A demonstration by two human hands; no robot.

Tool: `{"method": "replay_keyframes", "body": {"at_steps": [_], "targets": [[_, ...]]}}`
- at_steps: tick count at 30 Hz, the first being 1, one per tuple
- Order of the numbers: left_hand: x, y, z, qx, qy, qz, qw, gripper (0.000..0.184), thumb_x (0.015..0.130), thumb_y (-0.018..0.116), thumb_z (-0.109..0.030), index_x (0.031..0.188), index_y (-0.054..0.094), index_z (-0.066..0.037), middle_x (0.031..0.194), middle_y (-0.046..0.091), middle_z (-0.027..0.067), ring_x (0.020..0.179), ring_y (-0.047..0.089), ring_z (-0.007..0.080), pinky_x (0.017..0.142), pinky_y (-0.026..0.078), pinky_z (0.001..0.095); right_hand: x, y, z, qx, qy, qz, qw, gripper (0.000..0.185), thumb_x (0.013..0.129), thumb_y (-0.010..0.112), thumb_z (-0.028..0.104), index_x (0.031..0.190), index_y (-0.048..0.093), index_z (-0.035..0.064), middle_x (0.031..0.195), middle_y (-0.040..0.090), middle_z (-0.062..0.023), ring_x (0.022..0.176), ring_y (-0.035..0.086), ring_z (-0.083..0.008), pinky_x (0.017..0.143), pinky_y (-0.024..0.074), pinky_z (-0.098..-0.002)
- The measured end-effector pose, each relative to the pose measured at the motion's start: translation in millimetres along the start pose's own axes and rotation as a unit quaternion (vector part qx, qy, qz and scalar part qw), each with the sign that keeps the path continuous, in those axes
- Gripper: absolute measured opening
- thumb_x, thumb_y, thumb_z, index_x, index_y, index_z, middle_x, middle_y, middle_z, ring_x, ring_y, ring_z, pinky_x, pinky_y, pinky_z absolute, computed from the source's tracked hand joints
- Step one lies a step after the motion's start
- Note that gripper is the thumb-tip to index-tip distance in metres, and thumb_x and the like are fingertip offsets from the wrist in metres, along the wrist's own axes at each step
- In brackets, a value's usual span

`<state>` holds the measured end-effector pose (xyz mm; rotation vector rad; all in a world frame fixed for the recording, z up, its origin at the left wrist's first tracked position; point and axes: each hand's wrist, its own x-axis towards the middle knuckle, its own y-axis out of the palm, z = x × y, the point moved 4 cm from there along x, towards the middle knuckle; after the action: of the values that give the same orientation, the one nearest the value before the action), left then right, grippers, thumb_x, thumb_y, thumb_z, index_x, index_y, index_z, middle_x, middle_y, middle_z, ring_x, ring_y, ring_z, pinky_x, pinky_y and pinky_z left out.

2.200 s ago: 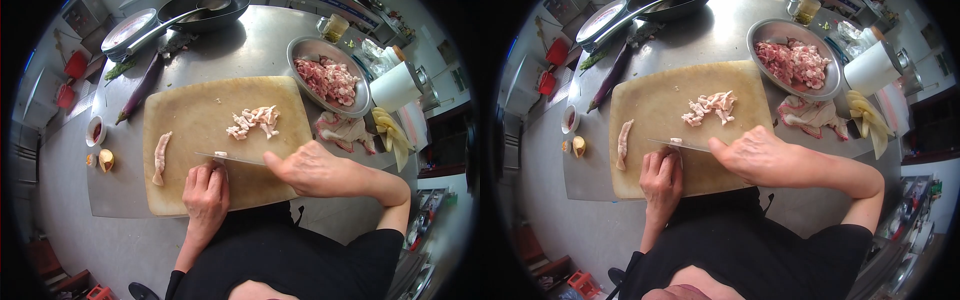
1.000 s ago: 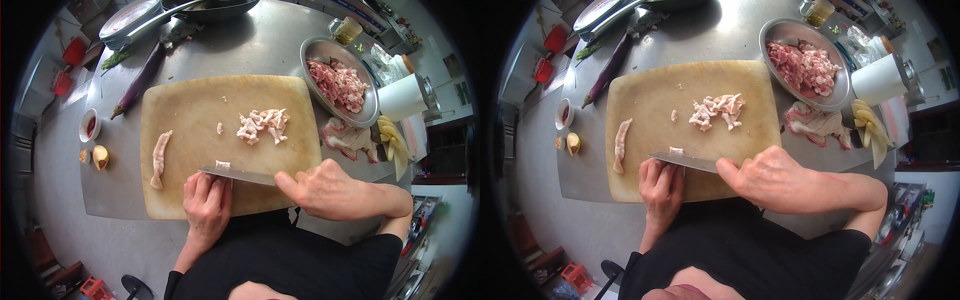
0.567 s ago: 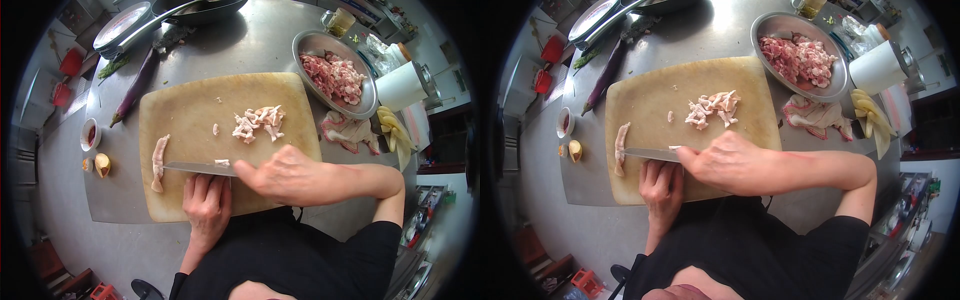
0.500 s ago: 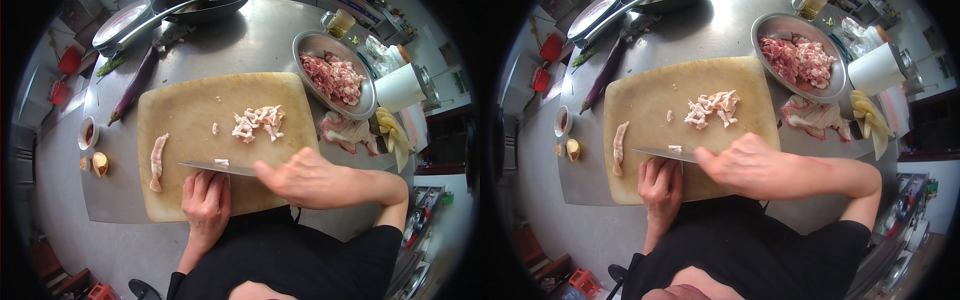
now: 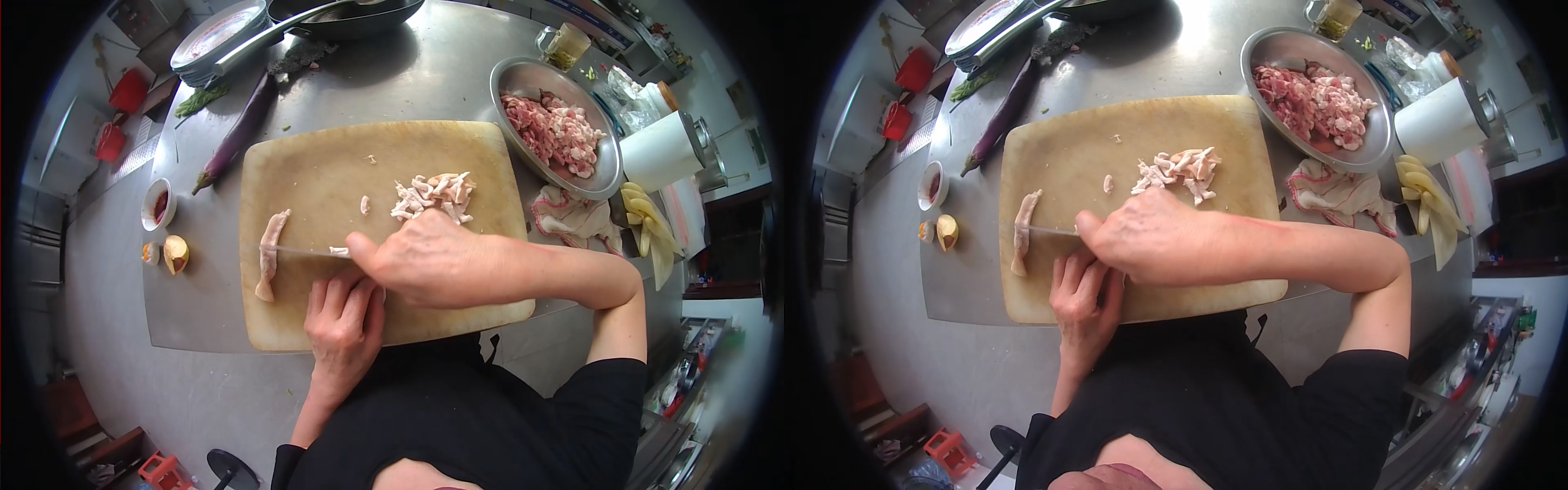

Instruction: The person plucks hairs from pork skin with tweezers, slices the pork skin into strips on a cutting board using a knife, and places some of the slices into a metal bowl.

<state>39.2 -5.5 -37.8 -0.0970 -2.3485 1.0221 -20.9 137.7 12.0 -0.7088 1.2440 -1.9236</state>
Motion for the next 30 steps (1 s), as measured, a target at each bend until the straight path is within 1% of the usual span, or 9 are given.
{"method": "replay_keyframes", "body": {"at_steps": [2, 4, 7, 10, 12, 14, 17, 26, 30], "targets": [[0, 1, -2, -0.007, 0.010, -0.014, 1.000, 0.025, 0.079, 0.076, 0.006, 0.102, 0.070, 0.000, 0.105, 0.068, 0.0137, 0.095, 0.063, 0.0349, 0.084, 0.053, 0.0438, -11, -3, -13, 0.024, 0.061, 0.028, 0.997, 0.029, 0.083, 0.064, 0.005, 0.103, 0.046, -0.0043, 0.068, 0.064, -0.0220, 0.063, 0.067, -0.0426, 0.055, 0.0490, -0.0536], [1, 1, -4, -0.014, 0.018, -0.029, 0.999, 0.025, 0.079, 0.077, 0.006, 0.103, 0.069, 0.000, 0.106, 0.068, 0.0141, 0.095, 0.063, 0.0349, 0.084, 0.053, 0.0440, -29, -9, -30, 0.100, 0.145, 0.081, 0.981, 0.028, 0.095, 0.063, 0.013, 0.109, 0.046, -0.0043, 0.075, 0.065, -0.0261, 0.074, 0.067, -0.0475, 0.067, 0.0493, -0.0555], [0, 0, -4, -0.043, -0.015, -0.064, 0.997, 0.024, 0.079, 0.078, 0.006, 0.100, 0.068, 0.000, 0.109, 0.067, 0.0150, 0.095, 0.062, 0.0349, 0.084, 0.053, 0.0445, -66, -15, -47, 0.157, 0.173, 0.072, 0.970, 0.027, 0.098, 0.063, 0.016, 0.111, 0.048, -0.0016, 0.072, 0.063, -0.0261, 0.074, 0.067, -0.0463, 0.066, 0.0491, -0.0544], [-5, -1, -3, -0.019, -0.017, -0.094, 0.995, 0.024, 0.078, 0.078, 0.007, 0.098, 0.067, 0.000, 0.112, 0.065, 0.0159, 0.097, 0.063, 0.0341, 0.083, 0.053, 0.0425, -89, -26, -34, 0.102, 0.238, 0.004, 0.966, 0.023, 0.097, 0.063, 0.015, 0.110, 0.050, 0.0009, 0.065, 0.060, -0.0227, 0.065, 0.065, -0.0441, 0.060, 0.0483, -0.0521], [-6, 1, -6, 0.003, 0.051, -0.060, 0.997, 0.025, 0.077, 0.080, 0.004, 0.099, 0.069, 0.000, 0.105, 0.065, 0.0122, 0.094, 0.064, 0.0315, 0.083, 0.053, 0.0419, -98, -31, -19, 0.001, 0.269, -0.013, 0.963, 0.021, 0.097, 0.063, 0.013, 0.108, 0.050, 0.0013, 0.058, 0.056, -0.0172, 0.056, 0.063, -0.0404, 0.052, 0.0458, -0.0487], [-5, 1, -6, 0.011, 0.063, -0.048, 0.997, 0.023, 0.077, 0.080, 0.002, 0.097, 0.070, 0.000, 0.104, 0.066, 0.0114, 0.094, 0.064, 0.0309, 0.083, 0.054, 0.0409, -100, -34, -2, -0.015, 0.241, -0.005, 0.970, 0.017, 0.095, 0.063, 0.009, 0.104, 0.049, 0.0028, 0.056, 0.054, -0.0131, 0.052, 0.062, -0.0371, 0.046, 0.0427, -0.0468], [-5, 3, -6, 0.022, 0.074, -0.031, 0.997, 0.021, 0.078, 0.081, 0.000, 0.097, 0.071, -0.001, 0.103, 0.067, 0.0102, 0.095, 0.065, 0.0302, 0.082, 0.054, 0.0398, -98, -30, 28, -0.031, 0.152, 0.062, 0.986, 0.032, 0.077, 0.068, 0.003, 0.100, 0.046, 0.0005, 0.062, 0.063, -0.0163, 0.060, 0.069, -0.0380, 0.050, 0.0511, -0.0472], [-1, 1, -6, 0.034, 0.070, -0.003, 0.997, 0.026, 0.077, 0.079, 0.000, 0.103, 0.073, 0.001, 0.105, 0.069, 0.0130, 0.095, 0.066, 0.0338, 0.082, 0.054, 0.0412, -85, -30, 43, -0.112, 0.102, 0.117, 0.981, 0.023, 0.080, 0.065, 0.002, 0.095, 0.048, 0.0001, 0.058, 0.059, -0.0114, 0.053, 0.068, -0.0231, 0.040, 0.0460, -0.0376], [-1, 2, -5, 0.030, 0.074, 0.001, 0.997, 0.027, 0.076, 0.077, 0.001, 0.102, 0.073, 0.001, 0.103, 0.068, 0.0145, 0.092, 0.066, 0.0359, 0.079, 0.055, 0.0437, -52, -17, 29, -0.055, 0.062, 0.096, 0.992, 0.023, 0.080, 0.064, 0.001, 0.096, 0.047, -0.0026, 0.058, 0.059, -0.0128, 0.054, 0.068, -0.0270, 0.042, 0.0462, -0.0402]]}}
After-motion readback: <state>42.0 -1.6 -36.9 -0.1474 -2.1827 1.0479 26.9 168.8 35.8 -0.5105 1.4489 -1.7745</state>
